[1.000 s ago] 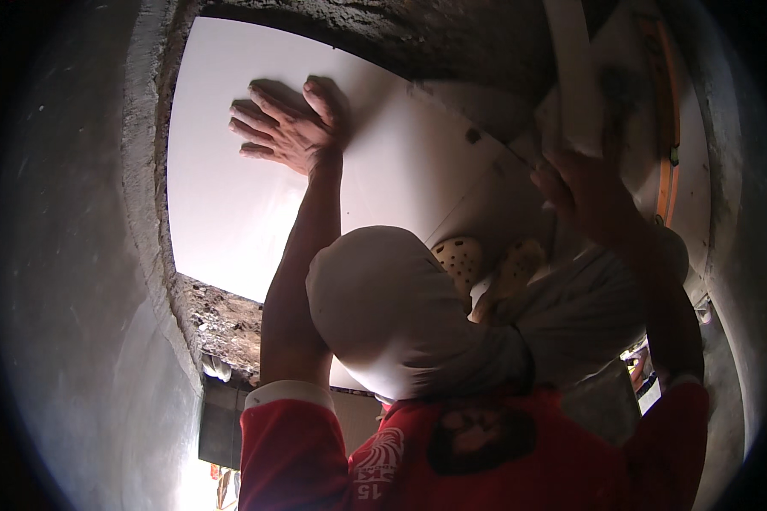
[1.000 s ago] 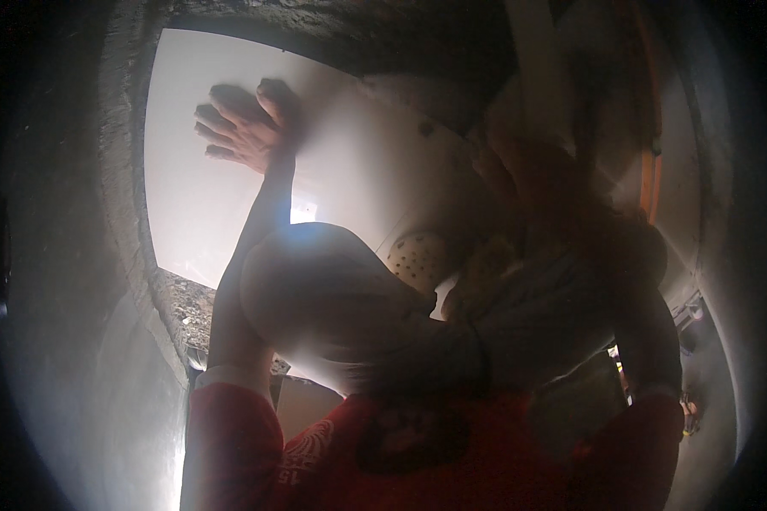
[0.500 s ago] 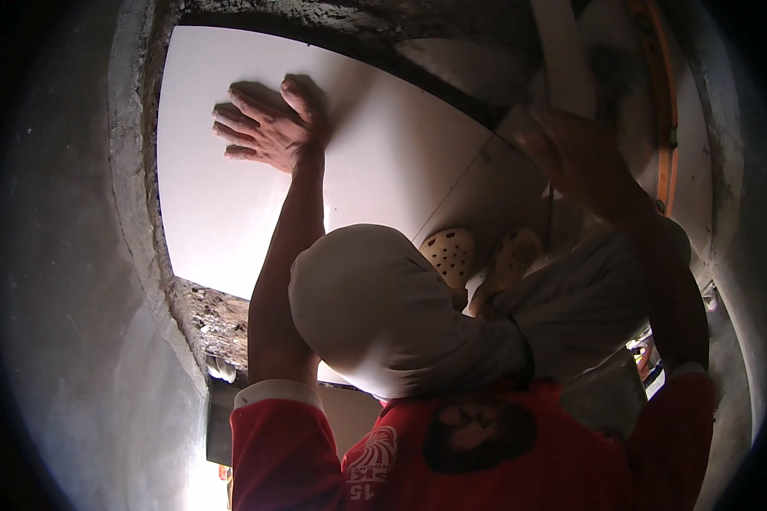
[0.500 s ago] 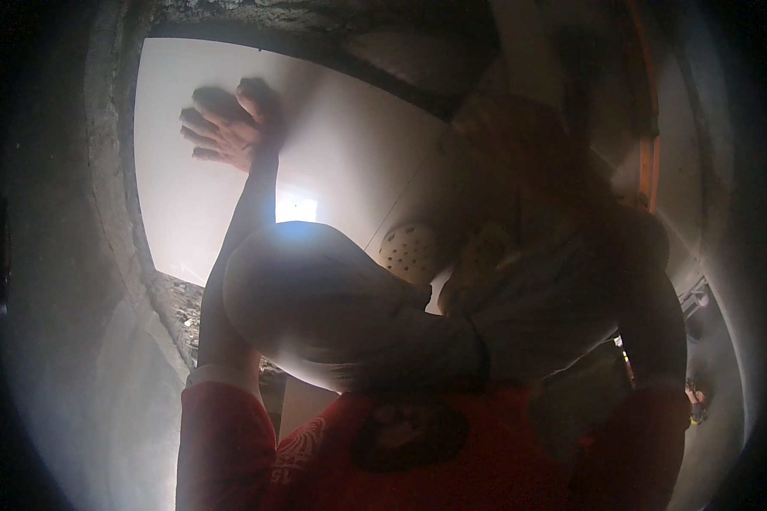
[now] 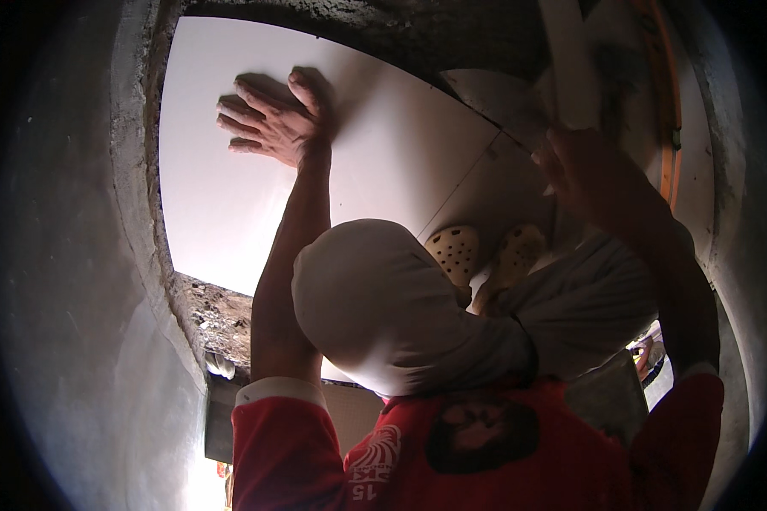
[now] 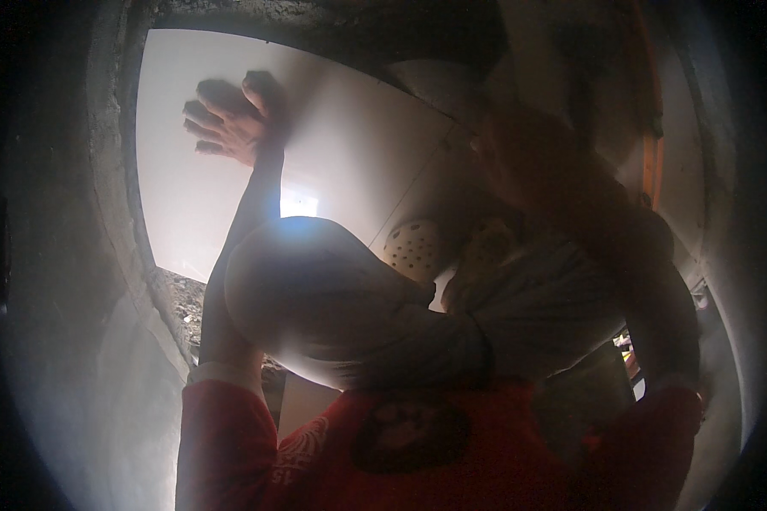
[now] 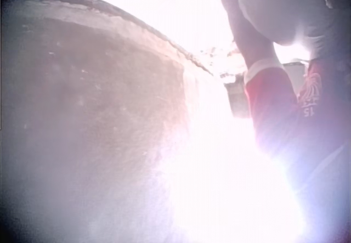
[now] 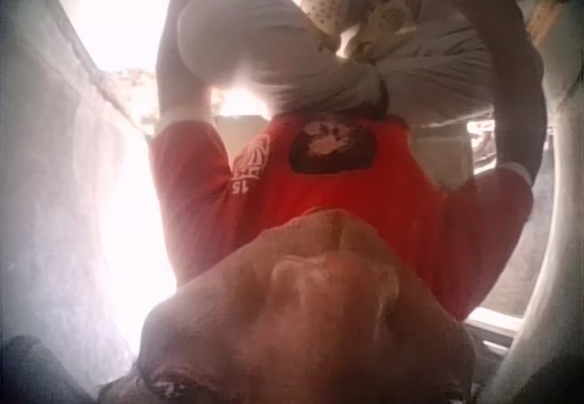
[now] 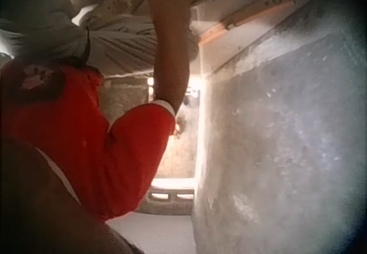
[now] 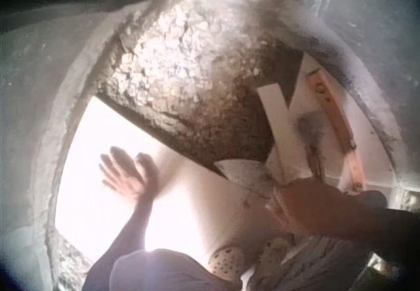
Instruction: The person is installing white floor tiles. They use a trowel to spread cement on the floor, then place and press tiles into position.
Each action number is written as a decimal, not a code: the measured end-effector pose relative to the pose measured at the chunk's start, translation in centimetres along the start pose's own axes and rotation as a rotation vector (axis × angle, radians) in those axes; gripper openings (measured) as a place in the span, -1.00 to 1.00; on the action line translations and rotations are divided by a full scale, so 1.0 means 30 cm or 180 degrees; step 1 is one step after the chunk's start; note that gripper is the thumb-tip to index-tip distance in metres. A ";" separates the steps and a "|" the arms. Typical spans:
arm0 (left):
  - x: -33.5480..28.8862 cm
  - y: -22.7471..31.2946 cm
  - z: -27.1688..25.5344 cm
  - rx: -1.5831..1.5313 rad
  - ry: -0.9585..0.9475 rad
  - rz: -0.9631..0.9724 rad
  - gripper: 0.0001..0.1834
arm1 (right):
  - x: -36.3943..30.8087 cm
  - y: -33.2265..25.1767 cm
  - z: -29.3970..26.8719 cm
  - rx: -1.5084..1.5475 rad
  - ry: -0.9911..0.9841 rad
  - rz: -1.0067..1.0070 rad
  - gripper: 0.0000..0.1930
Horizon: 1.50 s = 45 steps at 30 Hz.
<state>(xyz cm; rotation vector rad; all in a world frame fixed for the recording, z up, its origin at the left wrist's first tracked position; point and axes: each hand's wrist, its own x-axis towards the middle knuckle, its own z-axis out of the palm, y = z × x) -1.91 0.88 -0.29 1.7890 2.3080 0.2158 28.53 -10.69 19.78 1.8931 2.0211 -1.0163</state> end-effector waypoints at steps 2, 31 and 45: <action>-0.002 0.005 0.002 -0.0020 0.0015 0.0007 0.17 | 0.004 0.001 0.001 0.0008 0.0143 0.0061 -0.68; -0.004 0.017 -0.012 -0.0047 -0.0015 -0.0024 0.17 | -0.078 -0.056 0.198 0.0592 -0.0679 0.0281 -0.63; -0.003 0.005 -0.011 -0.0100 -0.0010 0.0065 0.19 | -0.173 0.030 0.094 0.0308 -0.0053 0.0324 -0.54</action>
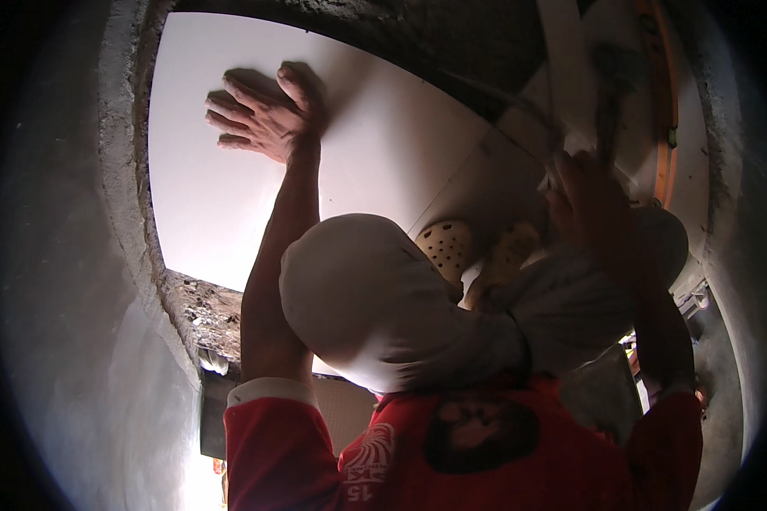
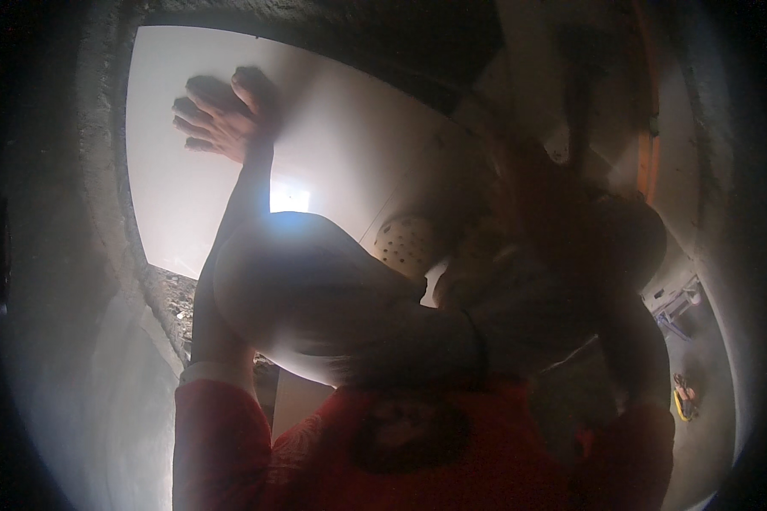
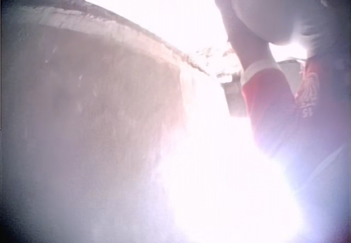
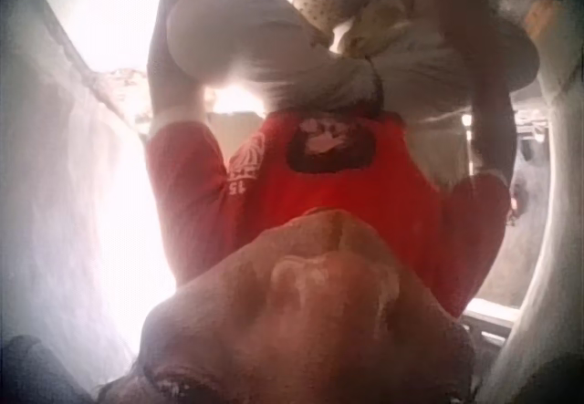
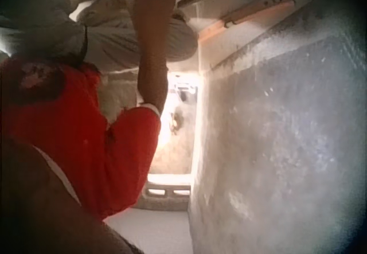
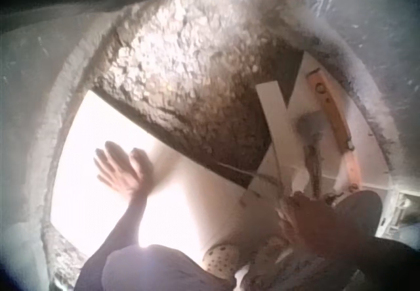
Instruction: The person is installing white floor tiles. They use a trowel to spread cement on the floor, then place and press tiles into position.
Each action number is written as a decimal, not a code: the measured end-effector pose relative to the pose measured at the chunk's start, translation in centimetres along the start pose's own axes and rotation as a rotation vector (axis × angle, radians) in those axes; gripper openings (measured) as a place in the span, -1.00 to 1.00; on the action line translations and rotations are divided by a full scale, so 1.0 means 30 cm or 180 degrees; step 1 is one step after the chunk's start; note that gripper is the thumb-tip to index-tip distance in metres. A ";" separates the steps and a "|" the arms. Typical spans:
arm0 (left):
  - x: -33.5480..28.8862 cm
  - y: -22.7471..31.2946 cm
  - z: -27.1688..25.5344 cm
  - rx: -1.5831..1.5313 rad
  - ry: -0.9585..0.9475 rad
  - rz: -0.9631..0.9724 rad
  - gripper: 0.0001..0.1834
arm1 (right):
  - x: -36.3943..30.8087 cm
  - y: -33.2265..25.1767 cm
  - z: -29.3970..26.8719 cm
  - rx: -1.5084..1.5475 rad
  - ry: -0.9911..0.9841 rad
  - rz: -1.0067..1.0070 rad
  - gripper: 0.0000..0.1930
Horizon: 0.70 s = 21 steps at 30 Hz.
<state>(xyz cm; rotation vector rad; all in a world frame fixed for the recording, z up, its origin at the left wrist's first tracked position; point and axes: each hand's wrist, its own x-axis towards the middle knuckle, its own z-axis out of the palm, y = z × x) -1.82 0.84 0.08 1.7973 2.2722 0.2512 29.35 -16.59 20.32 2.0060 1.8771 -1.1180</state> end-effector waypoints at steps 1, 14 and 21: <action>-0.001 -0.002 -0.002 0.0011 0.0003 -0.0004 0.19 | -0.026 -0.003 0.005 -0.0123 -0.0298 0.0378 -0.56; 0.004 0.001 0.001 0.0005 -0.0045 0.0009 0.18 | -0.087 -0.087 -0.029 -0.0939 -0.1154 0.0194 -0.62; 0.001 0.002 0.004 -0.0057 -0.0029 -0.0006 0.20 | -0.029 -0.070 -0.183 -0.1285 -0.1557 0.0124 -0.56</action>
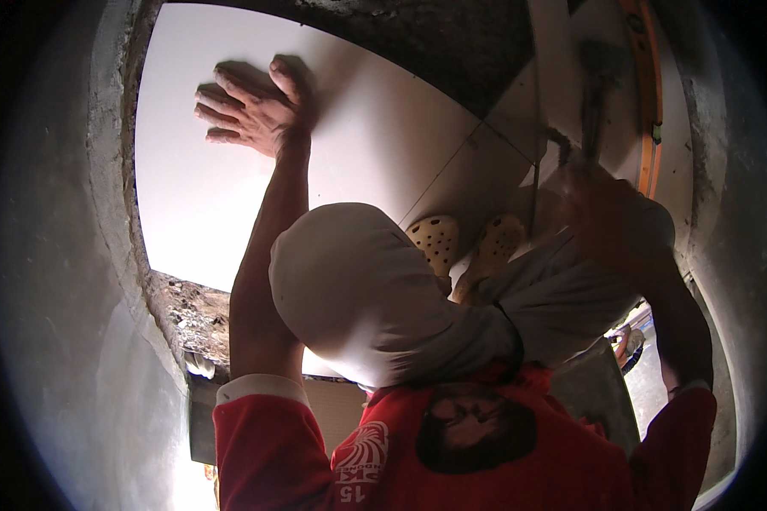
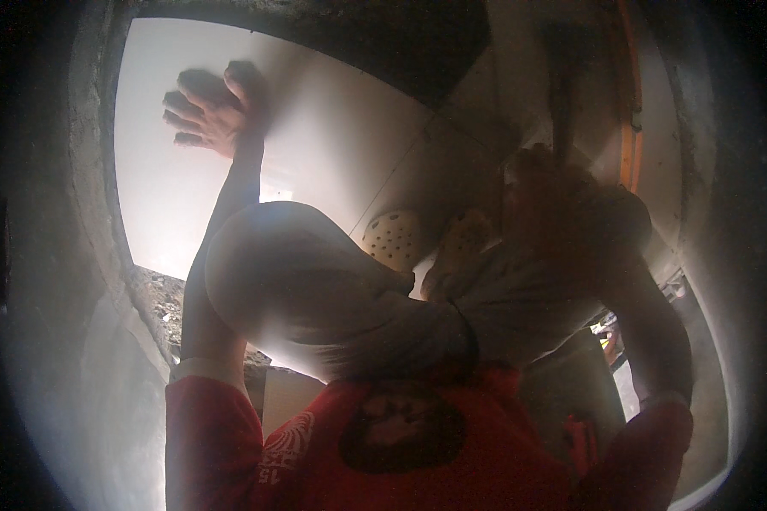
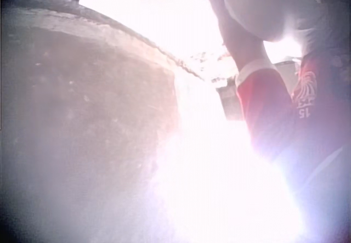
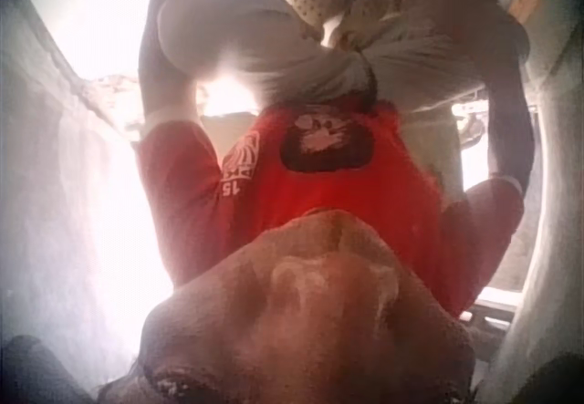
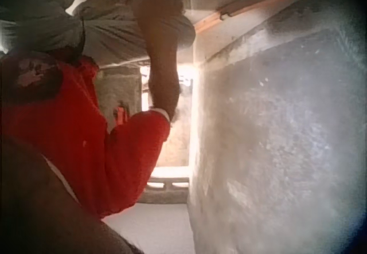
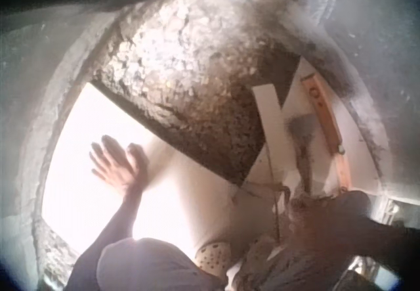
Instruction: The person is installing white floor tiles. They use a trowel to spread cement on the floor, then place and press tiles into position.
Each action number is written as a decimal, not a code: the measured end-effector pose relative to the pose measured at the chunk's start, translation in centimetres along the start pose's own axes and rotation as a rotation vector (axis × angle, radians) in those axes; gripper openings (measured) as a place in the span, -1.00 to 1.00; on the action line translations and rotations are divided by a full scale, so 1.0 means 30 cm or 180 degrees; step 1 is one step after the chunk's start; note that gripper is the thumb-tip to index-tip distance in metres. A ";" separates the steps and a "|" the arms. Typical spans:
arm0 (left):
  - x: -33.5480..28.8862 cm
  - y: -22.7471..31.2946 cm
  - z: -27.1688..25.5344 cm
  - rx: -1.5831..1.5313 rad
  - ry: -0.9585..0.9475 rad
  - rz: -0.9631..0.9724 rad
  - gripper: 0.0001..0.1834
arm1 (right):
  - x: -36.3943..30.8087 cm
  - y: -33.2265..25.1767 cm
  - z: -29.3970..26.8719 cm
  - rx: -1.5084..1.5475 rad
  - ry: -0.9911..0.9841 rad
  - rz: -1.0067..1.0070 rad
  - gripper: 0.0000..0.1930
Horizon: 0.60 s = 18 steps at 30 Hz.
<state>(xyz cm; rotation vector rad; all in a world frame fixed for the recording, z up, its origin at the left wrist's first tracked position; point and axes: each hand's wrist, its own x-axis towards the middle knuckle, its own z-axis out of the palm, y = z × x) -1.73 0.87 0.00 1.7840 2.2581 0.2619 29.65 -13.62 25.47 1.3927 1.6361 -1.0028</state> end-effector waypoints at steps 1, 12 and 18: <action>0.000 -0.001 0.001 -0.0029 0.0027 -0.0015 0.20 | -0.005 0.008 -0.014 -0.0137 0.0044 0.0090 -0.54; -0.002 -0.006 0.001 -0.0031 0.0063 0.0019 0.19 | 0.037 0.115 0.091 0.1238 0.1332 0.0037 -0.46; 0.003 -0.007 0.005 0.0006 0.0065 0.0043 0.19 | 0.194 0.110 0.056 0.1813 0.1103 -0.0409 -0.46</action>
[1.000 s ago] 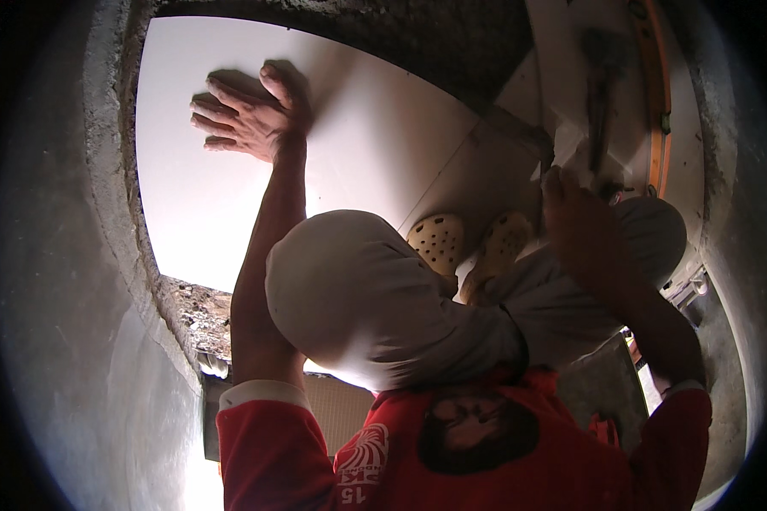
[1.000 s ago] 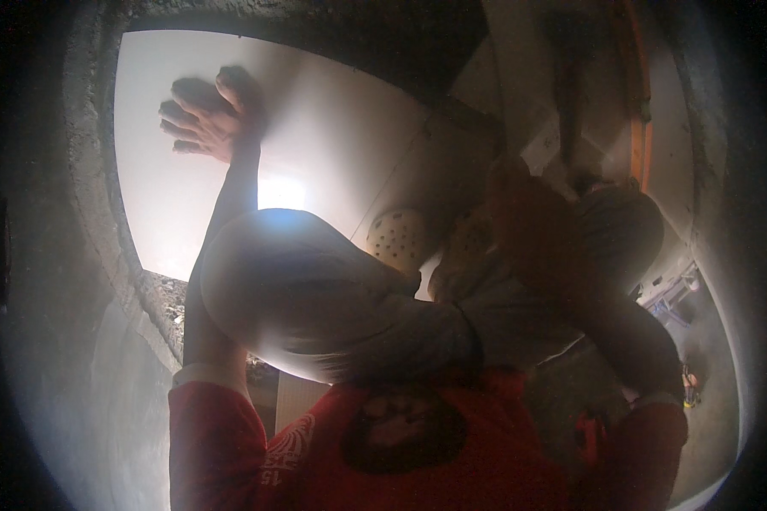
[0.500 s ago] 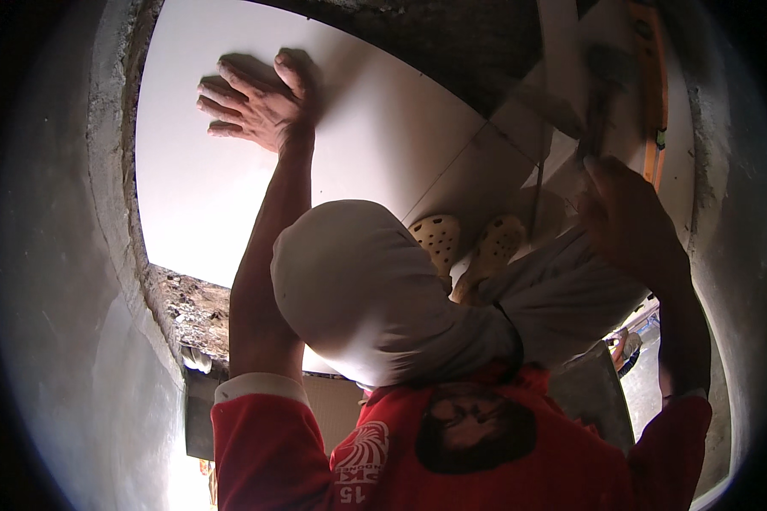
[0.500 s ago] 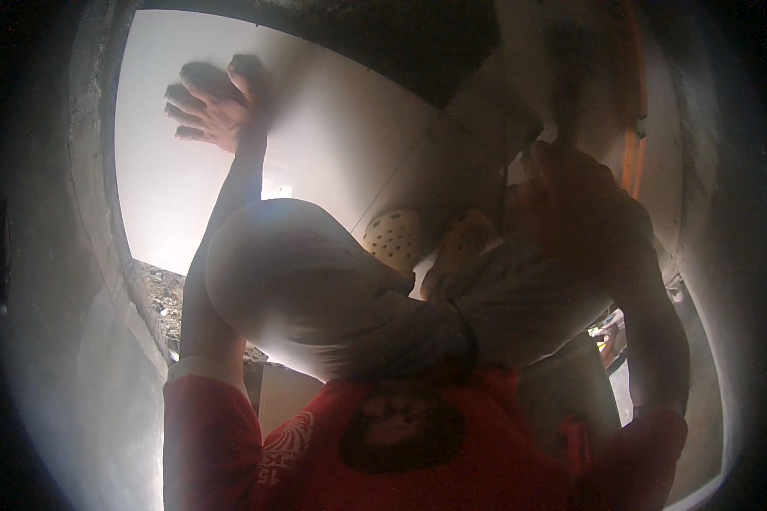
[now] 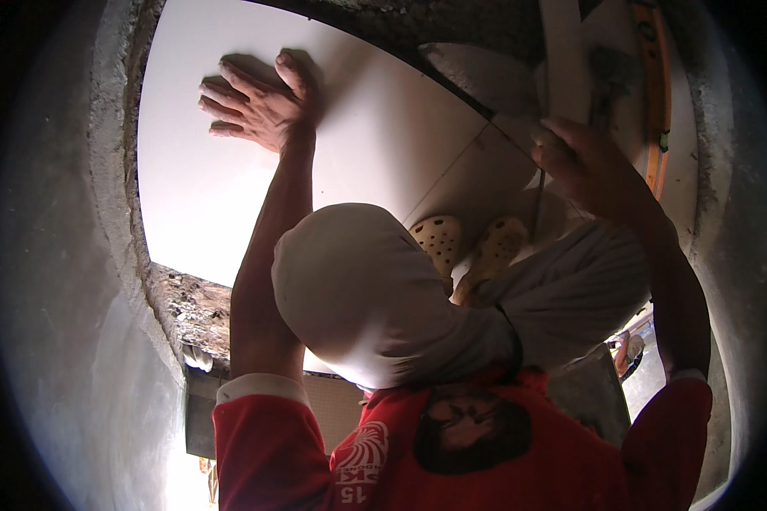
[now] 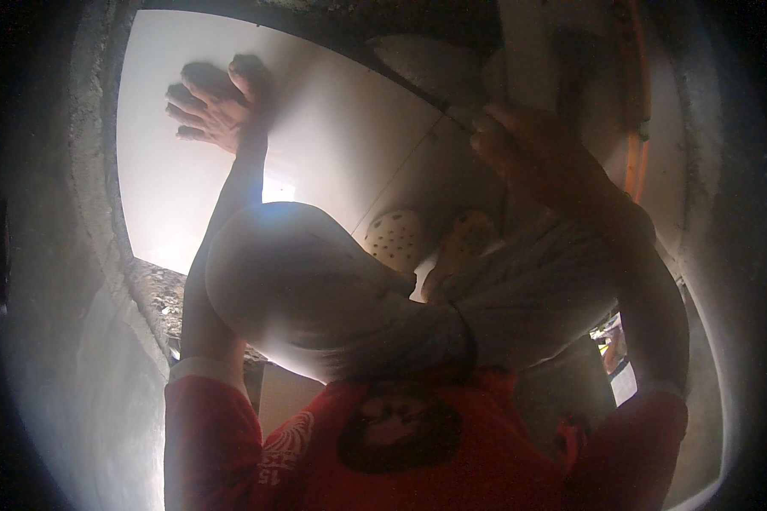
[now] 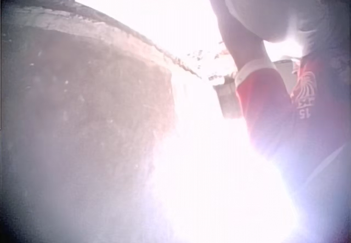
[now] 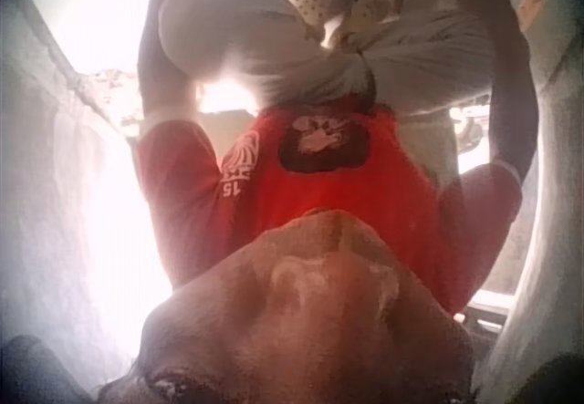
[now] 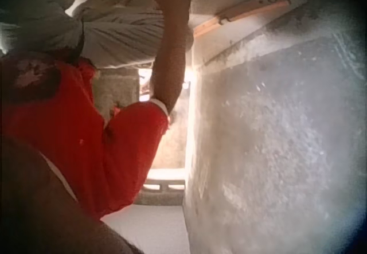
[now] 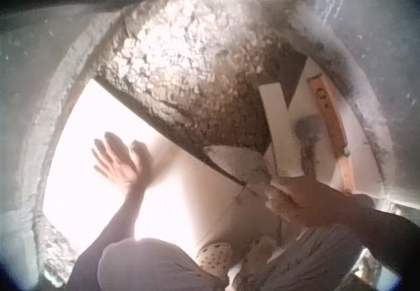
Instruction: The person is installing white floor tiles. They use a trowel to spread cement on the floor, then place and press tiles into position.
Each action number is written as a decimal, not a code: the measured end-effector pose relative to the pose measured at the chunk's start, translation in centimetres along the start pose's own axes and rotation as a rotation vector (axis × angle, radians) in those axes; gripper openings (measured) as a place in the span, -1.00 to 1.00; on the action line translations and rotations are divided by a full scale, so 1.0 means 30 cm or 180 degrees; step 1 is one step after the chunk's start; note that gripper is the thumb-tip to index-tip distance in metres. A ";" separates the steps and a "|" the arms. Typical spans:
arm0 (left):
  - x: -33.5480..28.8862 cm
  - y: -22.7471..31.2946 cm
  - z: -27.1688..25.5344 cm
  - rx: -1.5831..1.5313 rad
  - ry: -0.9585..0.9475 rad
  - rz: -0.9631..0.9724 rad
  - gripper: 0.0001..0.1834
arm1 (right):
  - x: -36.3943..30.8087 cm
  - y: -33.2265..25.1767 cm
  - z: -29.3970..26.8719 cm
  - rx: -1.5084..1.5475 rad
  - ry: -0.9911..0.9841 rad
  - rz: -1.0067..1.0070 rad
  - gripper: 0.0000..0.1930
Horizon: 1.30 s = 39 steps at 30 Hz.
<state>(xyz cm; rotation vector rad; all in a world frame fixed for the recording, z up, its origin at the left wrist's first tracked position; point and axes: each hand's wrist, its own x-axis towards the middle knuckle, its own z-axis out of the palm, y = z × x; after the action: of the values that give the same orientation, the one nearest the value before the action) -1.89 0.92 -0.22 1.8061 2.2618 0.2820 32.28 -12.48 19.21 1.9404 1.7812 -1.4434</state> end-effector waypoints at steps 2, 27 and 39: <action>-0.004 -0.001 -0.001 -0.0028 0.0025 0.0016 0.19 | 0.022 -0.024 -0.007 0.0099 -0.0378 0.0245 -0.46; -0.001 0.000 -0.007 -0.0017 0.0024 0.0023 0.19 | -0.066 0.004 -0.163 -0.1328 -0.1177 0.0585 -0.49; -0.003 -0.002 -0.001 -0.0061 0.0029 -0.0027 0.20 | -0.081 -0.093 -0.232 -0.1749 -0.1022 0.1057 -0.69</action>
<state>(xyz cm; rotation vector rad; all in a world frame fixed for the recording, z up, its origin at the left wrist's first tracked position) -1.93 0.83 -0.19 1.7888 2.2647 0.3101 34.10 -8.80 25.94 1.5261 1.4290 -0.9572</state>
